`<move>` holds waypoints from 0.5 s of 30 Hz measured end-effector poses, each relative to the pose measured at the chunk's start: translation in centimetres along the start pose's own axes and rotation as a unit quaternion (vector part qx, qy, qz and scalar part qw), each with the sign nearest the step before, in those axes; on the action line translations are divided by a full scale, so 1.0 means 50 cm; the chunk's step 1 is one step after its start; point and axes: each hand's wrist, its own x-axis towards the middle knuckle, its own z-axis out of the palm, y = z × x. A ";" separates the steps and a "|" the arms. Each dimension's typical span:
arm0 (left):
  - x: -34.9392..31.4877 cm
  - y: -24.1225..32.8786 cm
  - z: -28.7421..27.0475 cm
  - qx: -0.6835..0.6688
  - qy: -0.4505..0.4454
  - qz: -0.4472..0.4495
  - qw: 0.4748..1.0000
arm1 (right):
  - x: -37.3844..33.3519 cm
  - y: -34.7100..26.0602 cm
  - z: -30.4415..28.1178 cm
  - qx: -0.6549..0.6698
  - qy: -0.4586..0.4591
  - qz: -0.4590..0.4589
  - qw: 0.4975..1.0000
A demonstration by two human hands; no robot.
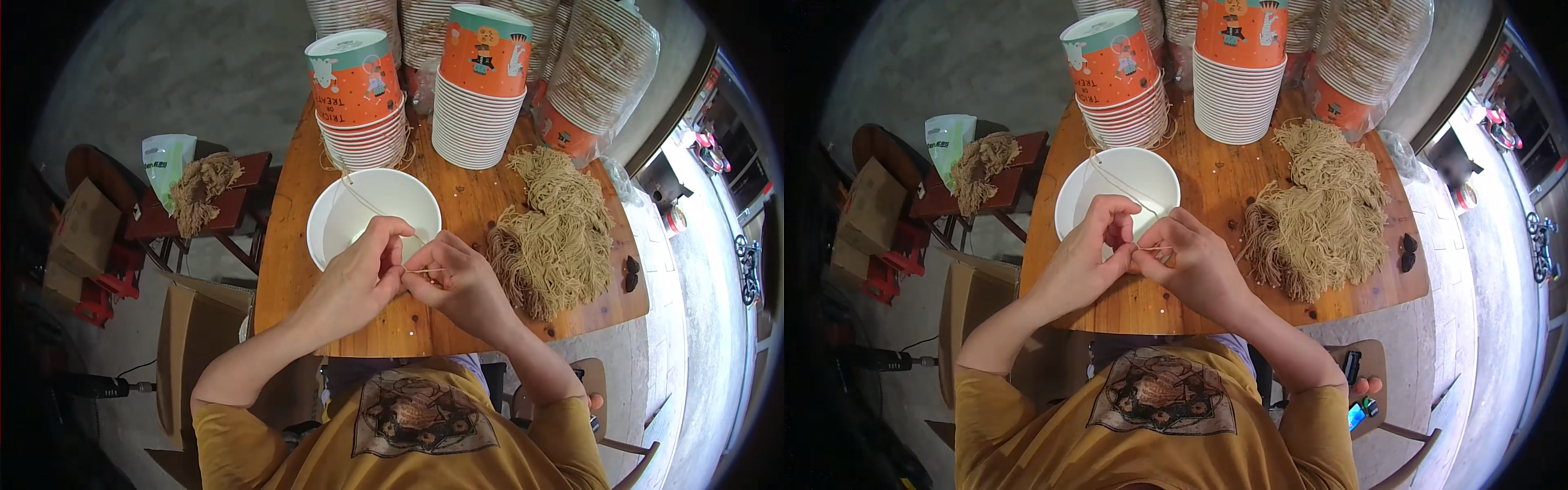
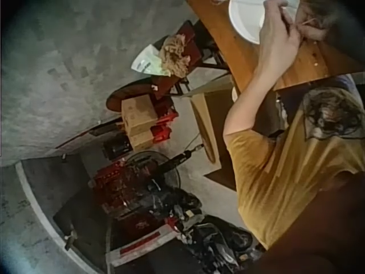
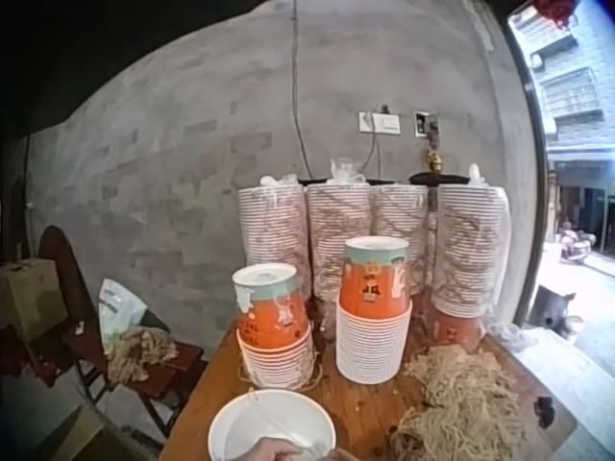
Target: Tying knots in pieces of string and placing them into paper cups.
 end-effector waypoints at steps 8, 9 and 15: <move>0.001 -0.010 -0.004 -0.015 0.000 0.022 1.000 | 0.003 -0.002 0.000 0.036 -0.016 0.074 0.996; 0.000 -0.008 -0.008 -0.038 -0.002 -0.004 0.999 | 0.003 -0.002 -0.001 0.036 -0.016 0.074 0.996; 0.000 -0.019 -0.029 -0.074 -0.039 -0.061 0.995 | 0.008 -0.009 -0.005 0.003 -0.033 0.099 0.995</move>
